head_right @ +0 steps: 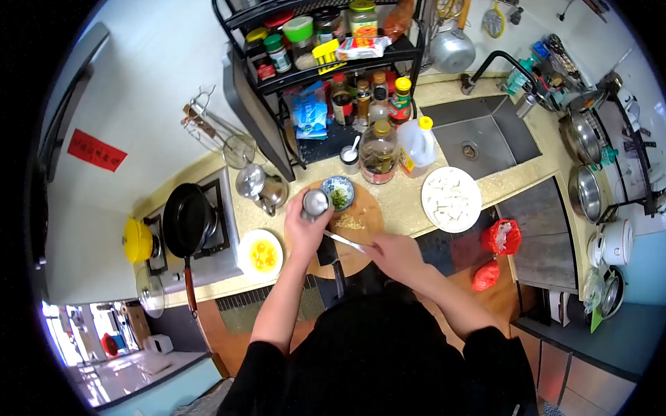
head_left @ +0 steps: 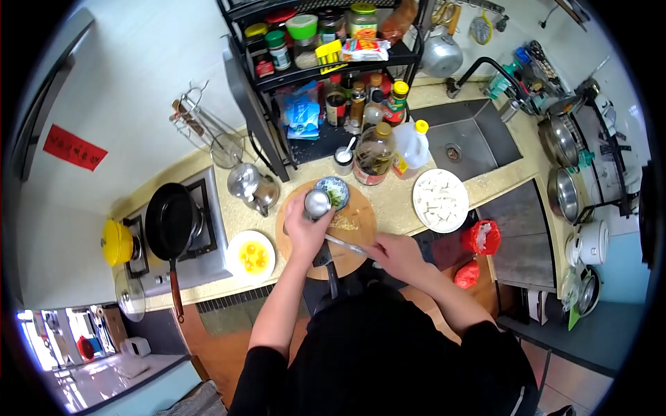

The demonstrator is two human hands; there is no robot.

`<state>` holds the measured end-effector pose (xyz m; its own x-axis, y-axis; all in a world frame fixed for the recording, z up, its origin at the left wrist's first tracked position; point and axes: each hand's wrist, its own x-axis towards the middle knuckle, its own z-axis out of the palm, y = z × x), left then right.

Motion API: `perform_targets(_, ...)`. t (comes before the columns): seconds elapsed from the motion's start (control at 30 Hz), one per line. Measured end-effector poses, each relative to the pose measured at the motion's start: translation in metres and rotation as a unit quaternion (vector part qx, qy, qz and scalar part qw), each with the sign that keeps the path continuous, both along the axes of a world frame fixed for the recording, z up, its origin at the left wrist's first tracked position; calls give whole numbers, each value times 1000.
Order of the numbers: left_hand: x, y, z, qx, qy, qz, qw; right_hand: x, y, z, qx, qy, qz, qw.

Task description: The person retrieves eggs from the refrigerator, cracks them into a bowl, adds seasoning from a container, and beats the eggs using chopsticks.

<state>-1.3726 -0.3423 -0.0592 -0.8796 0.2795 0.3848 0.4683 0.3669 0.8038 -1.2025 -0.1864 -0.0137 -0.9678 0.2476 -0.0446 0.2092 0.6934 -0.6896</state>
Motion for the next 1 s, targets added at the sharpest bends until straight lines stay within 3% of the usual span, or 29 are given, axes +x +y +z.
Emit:
perform_targets(0.1, -41, 46, -27, 53, -11, 35, 998, 60, 23, -29, 30, -33, -46, 998)
perform_targets(0.17, -65, 68, -43, 67, -49, 76, 994, 102, 25, -43, -22, -79, -99, 992)
perform_targets(0.37, -116, 89, -113, -6, -24, 119, 993, 172, 7, -64, -160, -145, -223, 950)
perform_targets(0.43, -121, 91, -123, -12, -79, 127, 989, 177, 4, -68, -181, -144, -243, 942)
perform_targets(0.63, -124, 94, -137, -13, -146, 110, 983, 166, 5, -72, -151, -129, -224, 954)
perform_targets(0.73, -134, 95, -151, -2, -114, 97, 989, 154, 4, -67, -183, -159, -217, 946)
perform_targets(0.83, -142, 92, -148, -18, -146, 47, 988, 135, -1, -48, -132, -144, -159, 968)
perform_targets(1.0, -170, 93, -196, 47, -156, -7, 987, 119, -10, -54, -112, -140, -113, 977)
